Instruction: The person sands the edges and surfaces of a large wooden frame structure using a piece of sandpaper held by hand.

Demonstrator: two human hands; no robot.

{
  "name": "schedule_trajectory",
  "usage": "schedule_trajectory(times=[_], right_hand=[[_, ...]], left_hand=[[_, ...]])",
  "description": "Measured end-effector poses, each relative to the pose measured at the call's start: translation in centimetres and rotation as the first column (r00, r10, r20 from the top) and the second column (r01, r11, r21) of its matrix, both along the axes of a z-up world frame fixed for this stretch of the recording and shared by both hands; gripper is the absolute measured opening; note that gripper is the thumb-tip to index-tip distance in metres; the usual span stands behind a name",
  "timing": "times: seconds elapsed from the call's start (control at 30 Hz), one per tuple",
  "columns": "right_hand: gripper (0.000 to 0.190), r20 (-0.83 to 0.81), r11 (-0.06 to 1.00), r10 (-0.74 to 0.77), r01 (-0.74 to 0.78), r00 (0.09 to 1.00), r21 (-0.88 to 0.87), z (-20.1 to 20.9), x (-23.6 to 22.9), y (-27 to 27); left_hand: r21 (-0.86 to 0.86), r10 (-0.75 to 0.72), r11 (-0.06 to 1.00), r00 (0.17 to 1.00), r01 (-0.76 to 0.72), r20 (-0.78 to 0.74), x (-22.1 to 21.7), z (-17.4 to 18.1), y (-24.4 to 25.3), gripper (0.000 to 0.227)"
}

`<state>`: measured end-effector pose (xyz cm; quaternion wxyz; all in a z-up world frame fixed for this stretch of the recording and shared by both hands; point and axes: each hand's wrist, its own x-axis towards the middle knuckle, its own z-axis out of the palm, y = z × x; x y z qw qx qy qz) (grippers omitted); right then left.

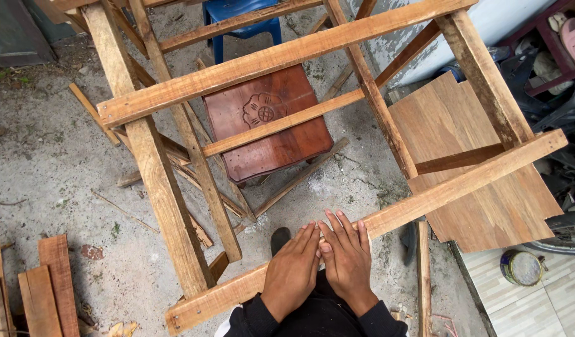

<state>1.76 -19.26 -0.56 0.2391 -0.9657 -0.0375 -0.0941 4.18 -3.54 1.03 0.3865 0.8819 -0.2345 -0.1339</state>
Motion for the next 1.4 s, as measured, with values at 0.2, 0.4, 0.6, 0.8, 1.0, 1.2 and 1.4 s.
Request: schedule_trajectory(times=[0.2,0.4,0.6,0.8,1.0,1.2,1.4], right_hand=[[0.049,0.002,1.000,0.015,-0.015,1.000,-0.008,0.1,0.4,1.3],[0.048,0.015,0.997,-0.038,0.039,0.999,-0.068,0.6,1.2,-0.6],[0.052,0.030,0.994,0.079,-0.076,0.996,-0.082,-0.7,-0.4,0.9],[0.057,-0.027,0.983,-0.168,0.165,0.985,-0.081,-1.3,1.0,-4.1],[0.060,-0.027,0.988,0.028,-0.032,0.999,-0.149,-1.5,1.0,-4.3],[0.059,0.070,0.981,-0.124,0.133,0.990,-0.143,-1.8,2.4,-8.6],[0.047,0.042,0.986,0.065,-0.058,0.997,-0.154,0.0,3.7,-11.1]], left_hand=[[0.043,-0.033,0.999,0.983,0.026,0.182,0.2,-0.4,1.3,0.049],[0.012,-0.103,0.995,0.991,0.102,0.090,0.7,-0.9,1.3,0.046],[0.043,-0.129,0.991,0.991,0.130,-0.025,1.5,0.2,1.3,0.046],[0.068,-0.119,0.987,0.952,0.144,-0.282,2.0,1.3,1.2,0.047],[0.131,-0.135,0.979,0.976,0.158,-0.169,1.5,0.7,0.3,0.053],[0.220,-0.090,0.970,0.995,0.099,-0.051,1.2,0.9,-1.7,0.057],[0.330,-0.035,0.942,0.995,0.065,-0.095,2.8,1.1,-5.5,0.059]])
